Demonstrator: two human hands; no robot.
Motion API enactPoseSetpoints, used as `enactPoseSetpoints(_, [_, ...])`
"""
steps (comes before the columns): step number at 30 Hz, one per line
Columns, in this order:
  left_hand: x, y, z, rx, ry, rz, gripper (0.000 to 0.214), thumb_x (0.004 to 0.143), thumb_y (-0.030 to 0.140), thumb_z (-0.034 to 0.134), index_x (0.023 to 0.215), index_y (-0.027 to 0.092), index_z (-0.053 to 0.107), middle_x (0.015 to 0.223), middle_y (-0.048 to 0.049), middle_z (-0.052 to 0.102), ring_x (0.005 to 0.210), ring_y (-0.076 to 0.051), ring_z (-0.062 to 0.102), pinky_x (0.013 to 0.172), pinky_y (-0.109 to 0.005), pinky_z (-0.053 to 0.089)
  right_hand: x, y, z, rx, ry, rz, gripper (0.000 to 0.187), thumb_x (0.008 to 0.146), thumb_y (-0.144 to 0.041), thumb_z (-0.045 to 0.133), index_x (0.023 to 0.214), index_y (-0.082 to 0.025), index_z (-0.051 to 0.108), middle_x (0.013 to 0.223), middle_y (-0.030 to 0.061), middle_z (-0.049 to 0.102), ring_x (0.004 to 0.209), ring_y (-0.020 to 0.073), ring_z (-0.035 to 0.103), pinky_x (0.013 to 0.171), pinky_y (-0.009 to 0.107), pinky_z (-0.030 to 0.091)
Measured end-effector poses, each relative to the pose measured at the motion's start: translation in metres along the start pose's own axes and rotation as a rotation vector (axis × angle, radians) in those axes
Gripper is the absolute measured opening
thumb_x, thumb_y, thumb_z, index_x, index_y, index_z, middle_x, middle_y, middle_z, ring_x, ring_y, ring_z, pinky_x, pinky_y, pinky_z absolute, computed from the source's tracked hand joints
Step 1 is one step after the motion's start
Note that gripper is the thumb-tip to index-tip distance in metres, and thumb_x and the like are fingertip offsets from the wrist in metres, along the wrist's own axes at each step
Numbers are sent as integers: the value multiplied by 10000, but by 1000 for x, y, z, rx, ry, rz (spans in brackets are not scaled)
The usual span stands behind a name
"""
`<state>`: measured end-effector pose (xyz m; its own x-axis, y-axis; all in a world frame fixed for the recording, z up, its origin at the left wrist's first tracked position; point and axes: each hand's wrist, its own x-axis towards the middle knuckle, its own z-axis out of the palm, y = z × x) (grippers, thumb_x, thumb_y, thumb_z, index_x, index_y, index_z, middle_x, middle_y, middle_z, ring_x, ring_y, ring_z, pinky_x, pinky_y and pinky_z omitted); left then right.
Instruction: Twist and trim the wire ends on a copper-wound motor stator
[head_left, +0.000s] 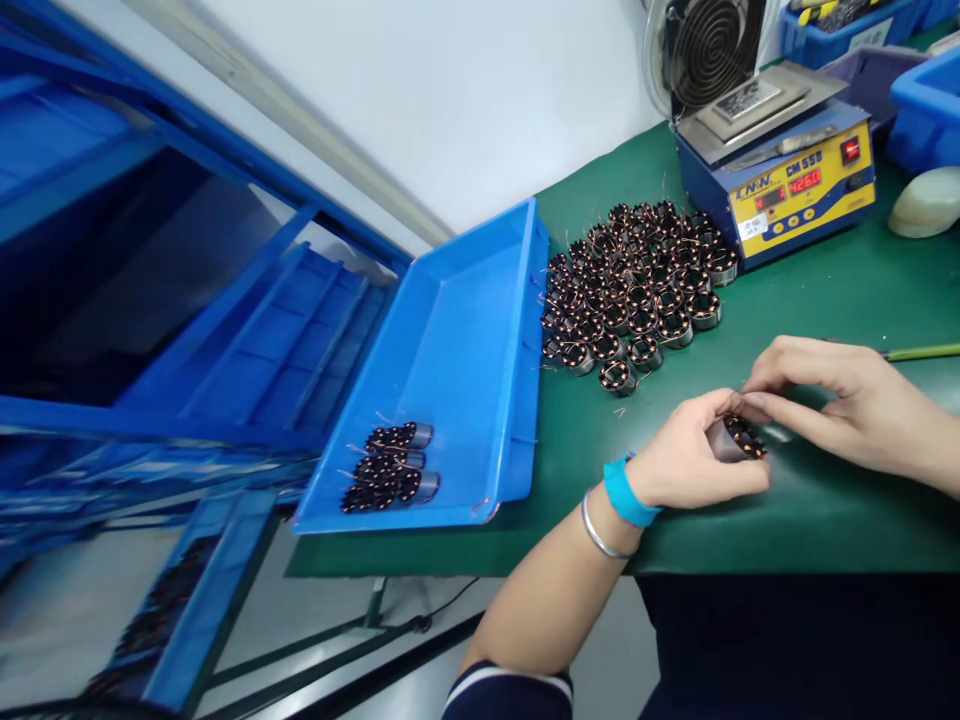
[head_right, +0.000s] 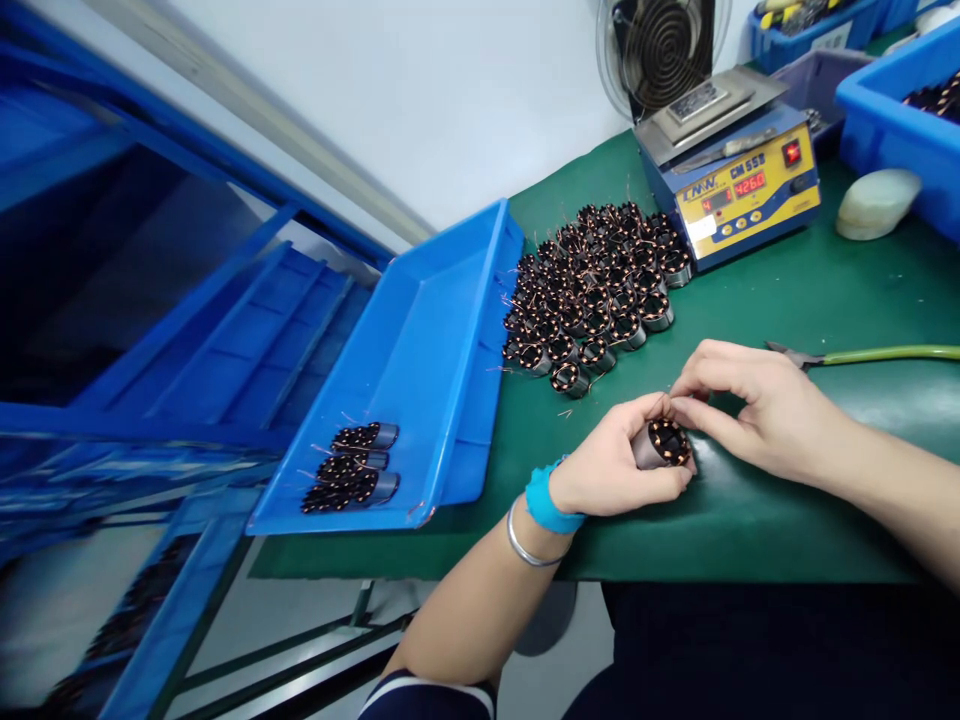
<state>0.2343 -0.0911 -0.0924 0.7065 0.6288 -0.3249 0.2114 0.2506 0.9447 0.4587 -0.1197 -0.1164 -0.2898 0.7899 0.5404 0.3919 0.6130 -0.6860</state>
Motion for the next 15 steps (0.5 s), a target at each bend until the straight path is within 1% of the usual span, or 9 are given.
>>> enactPoseSetpoints(2, [0, 0, -1, -4, -41, -15, 399, 649, 136, 877, 984, 200, 669, 794, 44, 661, 719, -125, 564, 712, -293, 470, 0, -1, -3, 11, -23, -11, 219, 1141, -293, 731, 935, -233, 774, 895, 29, 789, 732, 160, 745, 658, 278, 565])
enactPoseSetpoints(4, [0, -1, -1, -18, -73, -8, 375, 641, 124, 877, 946, 196, 671, 768, 53, 642, 701, -110, 545, 694, -279, 465, 1, -3, -4, 37, -23, -13, 165, 1133, -302, 744, 986, -237, 781, 899, 24, 786, 730, 160, 740, 663, 280, 565])
enactPoseSetpoints(6, [0, -3, -2, -23, -89, 2, 368, 635, 117, 887, 931, 191, 681, 775, 48, 657, 704, -107, 562, 693, -270, 479, 0, -5, -5, 53, -33, -12, 181, 1139, -295, 728, 974, -241, 775, 886, 15, 784, 724, 155, 733, 663, 280, 555])
enactPoseSetpoints(9, [1, -5, -3, -7, -110, -12, 370, 638, 131, 897, 939, 190, 691, 784, 34, 688, 705, -119, 600, 692, -273, 508, -1, -7, -4, 76, -51, -1, 265, 1152, -299, 696, 902, -241, 761, 855, 16, 772, 693, 154, 718, 645, 296, 539])
enactPoseSetpoints(12, [2, -6, -5, 11, -136, -19, 348, 653, 153, 910, 922, 190, 692, 778, 32, 683, 694, -118, 595, 669, -269, 508, -3, -9, -4, 89, -21, 36, 206, 1131, -366, 745, 971, -245, 792, 873, 23, 777, 700, 169, 721, 654, 312, 556])
enactPoseSetpoints(15, [4, -7, -6, 6, -151, -24, 357, 634, 122, 928, 905, 187, 705, 787, 33, 687, 699, -113, 612, 673, -260, 524, -3, -7, -5, 88, -55, 70, 260, 1138, -384, 724, 933, -242, 797, 856, 35, 783, 690, 178, 717, 643, 317, 548])
